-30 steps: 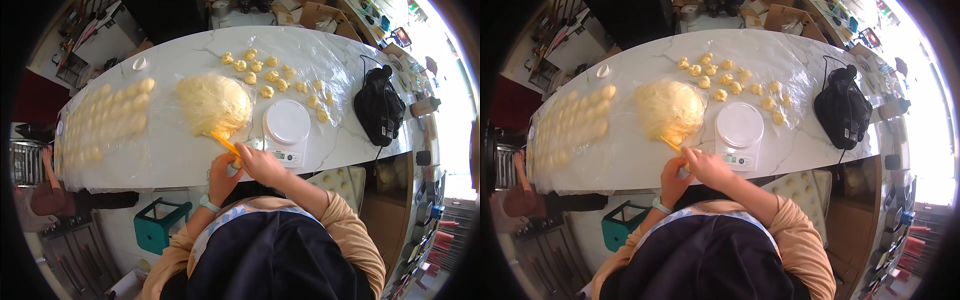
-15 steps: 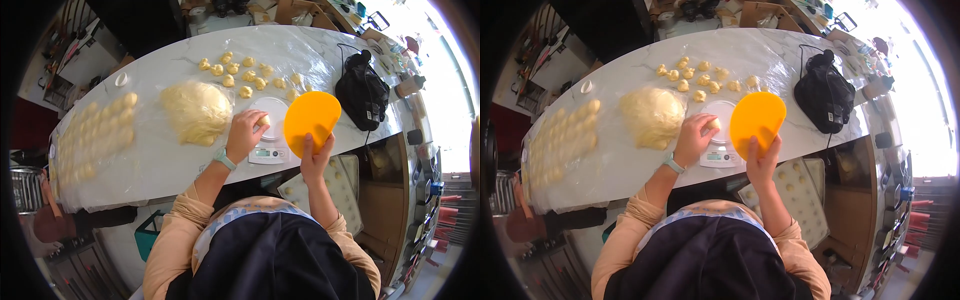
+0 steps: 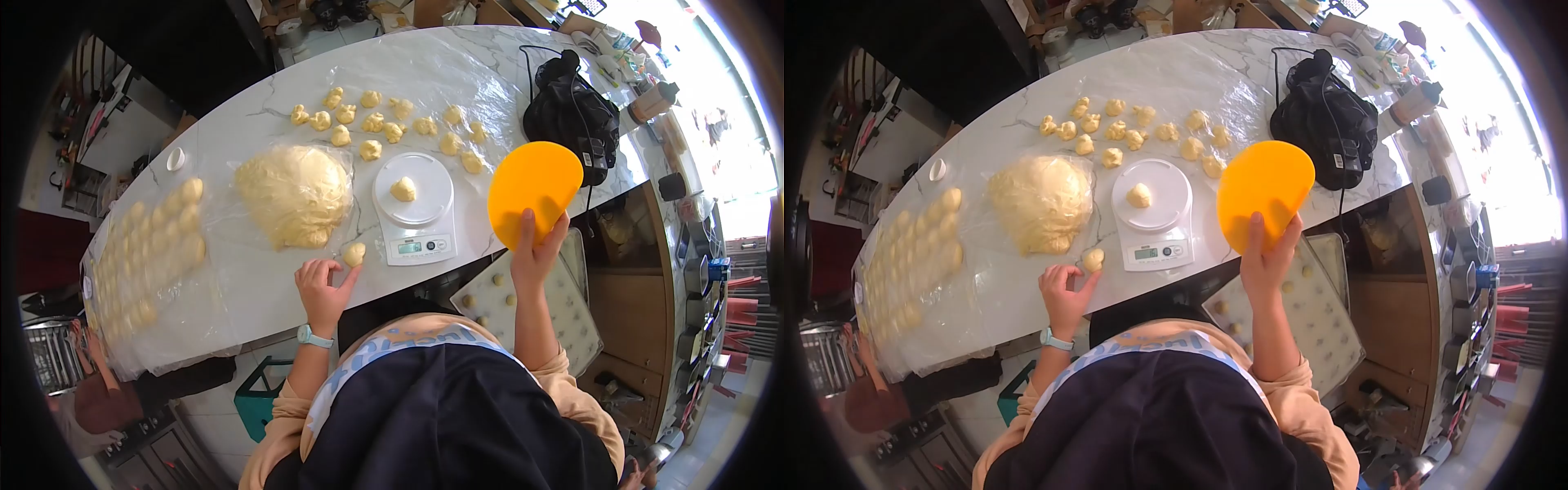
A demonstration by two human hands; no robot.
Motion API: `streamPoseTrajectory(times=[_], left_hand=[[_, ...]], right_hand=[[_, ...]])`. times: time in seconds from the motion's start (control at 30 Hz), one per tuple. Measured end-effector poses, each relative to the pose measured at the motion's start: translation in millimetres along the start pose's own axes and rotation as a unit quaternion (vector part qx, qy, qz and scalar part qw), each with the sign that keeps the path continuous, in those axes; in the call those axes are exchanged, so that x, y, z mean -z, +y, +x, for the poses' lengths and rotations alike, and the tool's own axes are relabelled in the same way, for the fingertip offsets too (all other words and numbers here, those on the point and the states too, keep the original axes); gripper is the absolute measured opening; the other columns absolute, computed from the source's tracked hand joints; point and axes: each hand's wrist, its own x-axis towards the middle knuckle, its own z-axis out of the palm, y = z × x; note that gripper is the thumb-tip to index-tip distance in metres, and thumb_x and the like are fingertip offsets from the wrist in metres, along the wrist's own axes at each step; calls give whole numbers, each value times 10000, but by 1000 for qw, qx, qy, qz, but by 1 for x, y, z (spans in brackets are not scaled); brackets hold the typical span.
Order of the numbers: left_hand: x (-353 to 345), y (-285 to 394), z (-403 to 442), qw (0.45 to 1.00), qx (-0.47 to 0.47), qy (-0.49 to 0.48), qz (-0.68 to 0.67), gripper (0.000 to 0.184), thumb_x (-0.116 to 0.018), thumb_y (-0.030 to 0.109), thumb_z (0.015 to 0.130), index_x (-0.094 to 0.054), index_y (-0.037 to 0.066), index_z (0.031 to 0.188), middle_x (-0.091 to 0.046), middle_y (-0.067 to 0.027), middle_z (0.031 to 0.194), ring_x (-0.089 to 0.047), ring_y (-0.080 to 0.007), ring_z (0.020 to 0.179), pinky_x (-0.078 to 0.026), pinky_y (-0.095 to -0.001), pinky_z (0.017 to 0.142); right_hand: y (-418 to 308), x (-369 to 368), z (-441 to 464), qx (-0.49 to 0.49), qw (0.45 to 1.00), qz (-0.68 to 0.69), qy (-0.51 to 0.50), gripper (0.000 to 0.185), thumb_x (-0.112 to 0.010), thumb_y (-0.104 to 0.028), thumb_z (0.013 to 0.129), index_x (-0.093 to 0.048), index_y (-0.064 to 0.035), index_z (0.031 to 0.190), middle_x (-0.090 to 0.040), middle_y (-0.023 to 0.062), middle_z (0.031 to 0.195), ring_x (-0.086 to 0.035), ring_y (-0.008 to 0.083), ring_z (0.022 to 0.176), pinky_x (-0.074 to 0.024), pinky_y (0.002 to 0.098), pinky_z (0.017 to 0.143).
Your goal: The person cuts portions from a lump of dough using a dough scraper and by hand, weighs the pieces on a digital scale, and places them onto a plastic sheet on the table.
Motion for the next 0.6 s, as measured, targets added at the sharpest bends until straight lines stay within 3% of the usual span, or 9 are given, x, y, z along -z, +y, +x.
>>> streamPoseTrajectory(times=[0.13, 0.2, 0.23, 0.27, 0.3, 0.33, 0.43, 0.53, 0.6], left_hand=[[-2, -7, -4, 998, -38, 46, -17, 178, -764, 129, 697, -655, 58, 818, -648, -53, 822, -583, -256, 871, -414, -373, 810], [-4, -9, -11, 998, -33, 49, -26, 172, -743, 102, 710, -670, 53, 857, -664, -58, 882, -586, -263, 917, -421, -382, 826], [-5, -7, -13, 998, -30, 50, -30, 167, -741, 96, 711, -667, 51, 853, -659, -60, 888, -583, -268, 919, -423, -385, 834], [-5, -5, -15, 998, -27, 52, -34, 162, -738, 89, 712, -664, 49, 850, -655, -63, 893, -580, -273, 920, -424, -388, 841], [-6, -4, -16, 998, -25, 54, -37, 157, -736, 82, 713, -661, 47, 847, -650, -65, 899, -577, -278, 922, -426, -391, 848], [-6, -4, -17, 997, -32, 57, -40, 156, -737, 77, 709, -659, 46, 841, -645, -67, 907, -574, -280, 924, -429, -391, 845], [-7, -6, -20, 996, -41, 59, -54, 164, -739, 64, 699, -652, 46, 837, -629, -70, 920, -568, -285, 926, -439, -389, 833], [-4, -8, -20, 996, -31, 56, -69, 194, -740, 50, 689, -641, 51, 856, -619, -69, 910, -565, -290, 924, -451, -387, 814], [-5, -10, -20, 995, -35, 64, -68, 216, -738, 38, 681, -630, 52, 867, -615, -71, 899, -561, -299, 928, -460, -389, 797]], right_hand=[[-15, -18, 8, 9, 993, 111, -49, 325, -549, -143, 939, -419, -33, 1216, -536, 77, 1088, -535, 140, 976, -441, 268, 842], [-32, -29, 3, -9, 972, 144, -184, 327, -558, -116, 929, -421, -39, 1217, -566, 83, 1046, -577, 143, 912, -479, 268, 783], [-37, -36, -2, 36, 959, 85, -269, 318, -551, -109, 929, -425, -53, 1215, -597, 95, 1014, -615, 152, 832, -506, 284, 710], [-42, -48, -12, -46, 923, 71, -375, 322, -551, -119, 925, -430, -68, 1219, -627, 122, 965, -644, 185, 802, -514, 311, 678], [-54, -60, -16, -56, 875, 10, -480, 340, -547, -153, 923, -418, -79, 1229, -646, 160, 913, -668, 271, 758, -521, 355, 650], [-56, -74, -25, -5, 840, 4, -542, 354, -529, -195, 921, -405, -79, 1232, -639, 211, 904, -654, 349, 757, -522, 398, 641], [-74, -109, -33, 131, 765, -86, -625, 350, -498, -190, 907, -384, -58, 1210, -629, 186, 718, -625, 380, 638, -491, 452, 559], [-71, -132, -28, 171, 761, -90, -619, 337, -509, -169, 887, -385, -45, 1174, -599, 159, 621, -613, 377, 591, -480, 453, 533], [-74, -138, -34, 169, 727, -135, -652, 319, -516, -155, 875, -393, -42, 1147, -610, 163, 664, -613, 371, 598, -481, 453, 532]])
